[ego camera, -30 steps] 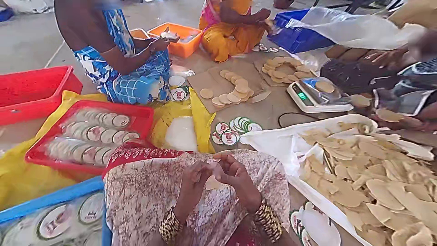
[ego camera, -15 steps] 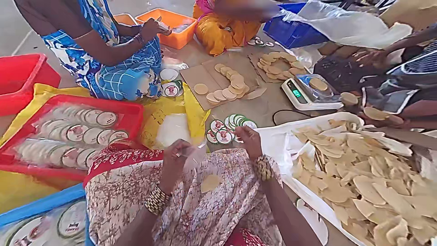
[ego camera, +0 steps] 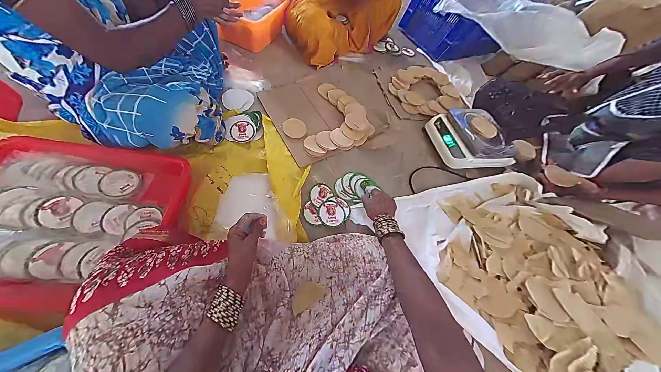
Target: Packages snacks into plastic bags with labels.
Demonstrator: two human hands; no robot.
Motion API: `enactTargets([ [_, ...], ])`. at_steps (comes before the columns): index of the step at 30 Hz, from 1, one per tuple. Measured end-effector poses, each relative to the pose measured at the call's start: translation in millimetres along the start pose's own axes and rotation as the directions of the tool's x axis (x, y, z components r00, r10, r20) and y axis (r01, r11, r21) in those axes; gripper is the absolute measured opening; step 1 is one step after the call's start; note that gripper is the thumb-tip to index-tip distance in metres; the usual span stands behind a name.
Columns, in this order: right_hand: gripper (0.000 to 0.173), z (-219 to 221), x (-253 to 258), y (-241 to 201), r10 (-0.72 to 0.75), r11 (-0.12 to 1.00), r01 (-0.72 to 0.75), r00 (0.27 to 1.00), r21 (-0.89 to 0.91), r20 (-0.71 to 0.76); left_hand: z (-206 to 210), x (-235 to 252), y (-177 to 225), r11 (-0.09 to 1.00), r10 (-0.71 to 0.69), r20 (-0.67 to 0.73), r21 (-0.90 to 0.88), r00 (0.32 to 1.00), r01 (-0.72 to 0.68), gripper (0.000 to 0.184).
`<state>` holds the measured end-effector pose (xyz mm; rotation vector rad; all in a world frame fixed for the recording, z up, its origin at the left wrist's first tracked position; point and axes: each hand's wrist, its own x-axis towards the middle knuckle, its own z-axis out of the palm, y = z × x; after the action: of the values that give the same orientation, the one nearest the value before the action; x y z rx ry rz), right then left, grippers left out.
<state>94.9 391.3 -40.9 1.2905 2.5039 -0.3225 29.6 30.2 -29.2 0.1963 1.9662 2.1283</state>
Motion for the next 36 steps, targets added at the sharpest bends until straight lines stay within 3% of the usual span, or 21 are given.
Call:
enactTargets([
  [2,0.041,-1,-2,-4,0.017,1.000,-0.017,0.999,0.002,-0.035,0,0,-2,1.000,-0.014,-0.007,-0.015,1.000,0.014,0.010],
  [7,0.041,-11,-10,-6,0.126,0.988,-0.113,0.984,0.102,-0.123,-1,2,-2,0.999,-0.026,-0.022,-0.036,0.999,0.025,0.010],
  [12,0.042,-32,-31,13,0.251,0.951,-0.175,0.918,0.255,-0.306,-3,2,-1,0.992,0.020,-0.027,-0.126,0.999,-0.023,0.011],
  [15,0.036,-48,-69,35,0.193,0.940,-0.021,0.855,0.339,-0.482,-2,-1,0,0.993,0.020,-0.027,-0.117,0.999,-0.023,0.009],
  [19,0.030,-52,-147,68,-0.061,0.923,0.336,0.608,0.187,-0.792,-3,-2,-2,0.994,0.048,-0.011,-0.099,0.999,-0.049,0.010],
  [22,0.028,-46,-210,95,-0.277,0.887,0.460,0.470,-0.035,-0.838,-3,-5,-3,0.995,0.037,-0.017,-0.088,0.999,-0.038,0.011],
  [24,0.027,-32,-246,113,-0.446,0.817,0.566,0.498,-0.111,-0.743,-3,-8,-2,0.997,0.025,-0.027,-0.072,0.999,-0.027,0.009],
  [27,0.031,-2,-283,134,-0.633,0.700,0.714,0.620,0.000,-0.463,-4,-13,-3,1.000,0.019,-0.025,-0.006,1.000,-0.020,0.006],
  [30,0.031,3,-300,137,-0.553,0.649,0.701,0.702,0.296,-0.449,-4,-15,-5,1.000,0.022,-0.029,-0.014,0.999,-0.022,0.006],
  [32,0.031,-17,-310,123,-0.541,0.489,0.691,0.719,0.533,-0.436,-6,-16,-10,0.999,0.027,-0.021,-0.016,0.999,-0.028,0.005],
  [34,0.040,-47,-328,101,-0.664,0.239,0.670,0.641,0.702,-0.386,-8,-18,-12,1.000,0.027,-0.016,-0.011,1.000,-0.027,0.004],
  [36,0.047,-79,-361,76,-0.802,-0.013,0.594,0.474,0.805,-0.363,-10,-19,-15,0.999,0.029,-0.026,0.014,0.999,-0.029,0.003],
])
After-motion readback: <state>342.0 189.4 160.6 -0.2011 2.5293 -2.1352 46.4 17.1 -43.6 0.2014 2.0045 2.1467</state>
